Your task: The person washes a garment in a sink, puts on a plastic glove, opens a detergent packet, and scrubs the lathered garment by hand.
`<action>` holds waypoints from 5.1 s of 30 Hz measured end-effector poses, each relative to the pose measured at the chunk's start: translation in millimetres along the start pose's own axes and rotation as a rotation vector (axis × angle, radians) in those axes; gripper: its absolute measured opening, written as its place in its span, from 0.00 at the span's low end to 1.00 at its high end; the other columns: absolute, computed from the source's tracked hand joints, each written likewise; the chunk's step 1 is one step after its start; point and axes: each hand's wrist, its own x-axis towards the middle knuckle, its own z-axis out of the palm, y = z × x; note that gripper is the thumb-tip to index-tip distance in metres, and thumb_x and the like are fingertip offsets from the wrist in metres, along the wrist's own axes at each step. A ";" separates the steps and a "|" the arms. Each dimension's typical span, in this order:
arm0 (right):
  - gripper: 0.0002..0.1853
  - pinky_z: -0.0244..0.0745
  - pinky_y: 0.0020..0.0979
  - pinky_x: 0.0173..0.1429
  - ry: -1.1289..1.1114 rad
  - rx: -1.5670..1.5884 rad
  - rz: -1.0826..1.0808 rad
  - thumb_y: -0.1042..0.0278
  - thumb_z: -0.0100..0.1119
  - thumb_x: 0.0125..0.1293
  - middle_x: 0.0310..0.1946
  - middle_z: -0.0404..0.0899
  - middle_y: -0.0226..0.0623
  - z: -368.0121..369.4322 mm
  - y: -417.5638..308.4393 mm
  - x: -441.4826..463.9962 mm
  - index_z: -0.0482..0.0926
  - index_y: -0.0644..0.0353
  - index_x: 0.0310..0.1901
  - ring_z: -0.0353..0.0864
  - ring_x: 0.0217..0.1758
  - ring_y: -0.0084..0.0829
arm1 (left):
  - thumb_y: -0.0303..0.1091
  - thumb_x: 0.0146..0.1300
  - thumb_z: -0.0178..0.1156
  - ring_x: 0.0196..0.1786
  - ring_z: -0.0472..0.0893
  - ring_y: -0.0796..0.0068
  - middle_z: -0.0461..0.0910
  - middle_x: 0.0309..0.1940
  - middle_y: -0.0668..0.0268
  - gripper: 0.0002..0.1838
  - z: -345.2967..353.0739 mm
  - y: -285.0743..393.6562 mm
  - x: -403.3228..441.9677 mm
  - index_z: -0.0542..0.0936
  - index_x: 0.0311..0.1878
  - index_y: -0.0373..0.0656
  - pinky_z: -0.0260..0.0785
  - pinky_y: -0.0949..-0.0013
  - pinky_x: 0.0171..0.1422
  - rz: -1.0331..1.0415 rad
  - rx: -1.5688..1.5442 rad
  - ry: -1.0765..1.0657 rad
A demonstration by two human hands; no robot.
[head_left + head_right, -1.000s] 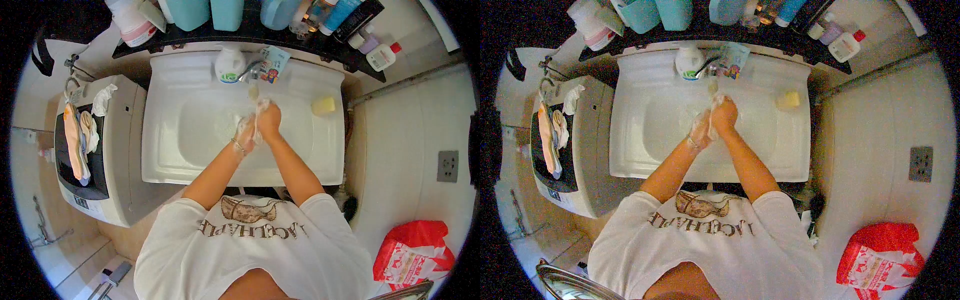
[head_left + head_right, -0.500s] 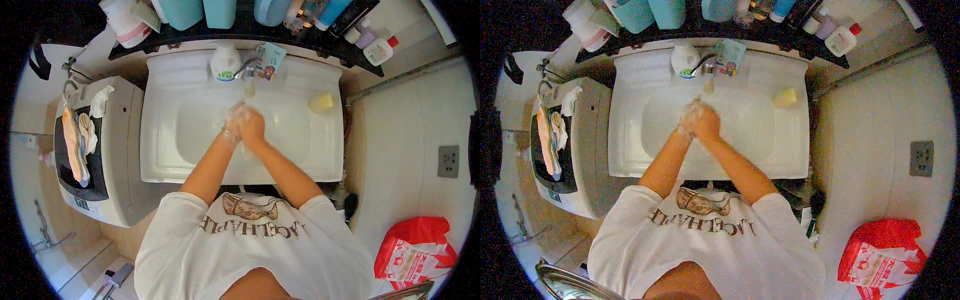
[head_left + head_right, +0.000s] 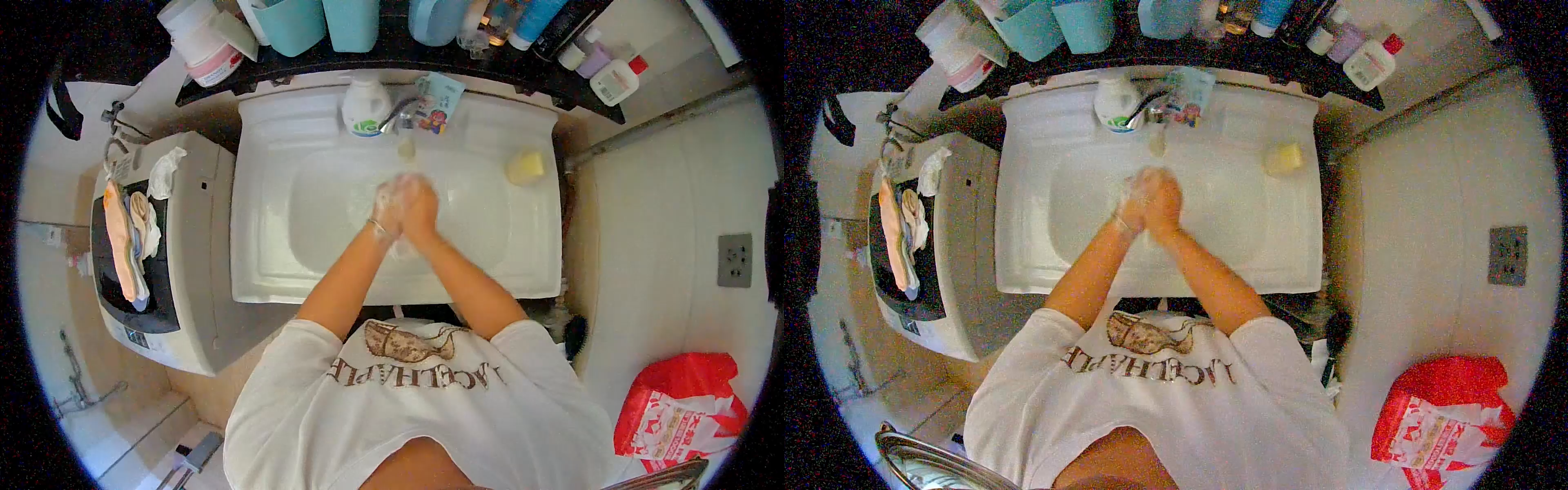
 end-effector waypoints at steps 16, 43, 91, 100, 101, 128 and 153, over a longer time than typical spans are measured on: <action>0.13 0.68 0.44 0.42 -0.305 -0.241 0.190 0.59 0.53 0.57 0.34 0.77 0.47 -27.5 43.5 35.7 0.77 0.61 0.34 0.75 0.39 0.45 | 0.41 0.59 0.50 0.43 0.76 0.66 0.76 0.37 0.63 0.16 -78.7 39.9 -13.8 0.73 0.43 0.39 0.68 0.66 0.48 0.059 -0.524 -0.063; 0.07 0.71 0.38 0.35 -0.385 -0.271 0.021 0.60 0.57 0.54 0.29 0.76 0.37 -23.1 4.9 25.2 0.76 0.51 0.24 0.77 0.34 0.41 | 0.49 0.64 0.45 0.48 0.72 0.74 0.72 0.43 0.64 0.17 23.5 4.5 -23.0 0.71 0.45 0.47 0.67 0.62 0.49 -0.616 -0.713 -0.163; 0.26 0.57 0.33 0.65 -0.224 0.292 0.306 0.79 0.42 0.56 0.60 0.63 0.50 12.7 -1.5 -48.2 0.64 0.63 0.60 0.65 0.61 0.44 | 0.35 0.63 0.46 0.49 0.73 0.74 0.72 0.48 0.67 0.17 -18.6 0.3 -28.8 0.67 0.55 0.44 0.66 0.73 0.51 -0.880 -1.834 -0.070; 0.29 0.56 0.27 0.64 -0.287 0.139 0.160 0.76 0.49 0.56 0.61 0.63 0.46 14.8 19.2 -48.9 0.61 0.61 0.62 0.62 0.64 0.36 | 0.33 0.51 0.56 0.49 0.73 0.55 0.74 0.47 0.55 0.21 -1.6 -5.5 -51.9 0.71 0.51 0.41 0.65 0.63 0.52 -0.139 -1.029 0.061; 0.29 0.56 0.27 0.64 -0.288 0.136 0.159 0.76 0.49 0.56 0.61 0.63 0.46 16.2 24.1 -49.7 0.61 0.61 0.62 0.62 0.64 0.36 | 0.31 0.51 0.56 0.48 0.73 0.55 0.74 0.46 0.54 0.20 -7.2 -7.9 -50.9 0.72 0.50 0.41 0.65 0.63 0.52 -0.289 -1.022 0.076; 0.25 0.68 0.27 0.54 -0.332 0.612 0.766 0.79 0.45 0.58 0.48 0.75 0.39 0.3 66.3 -32.8 0.65 0.60 0.59 0.75 0.48 0.31 | 0.34 0.55 0.54 0.31 0.75 0.68 0.75 0.29 0.65 0.09 -21.3 -13.7 -49.0 0.72 0.37 0.40 0.71 0.67 0.39 -0.628 -1.569 0.007; 0.16 0.72 0.44 0.38 -0.070 -0.019 0.336 0.54 0.57 0.54 0.33 0.79 0.45 -22.5 14.0 31.8 0.77 0.56 0.38 0.78 0.35 0.46 | 0.45 0.61 0.52 0.53 0.72 0.70 0.72 0.51 0.64 0.23 -39.5 51.8 -15.9 0.67 0.57 0.43 0.66 0.66 0.57 -0.908 -1.806 -0.019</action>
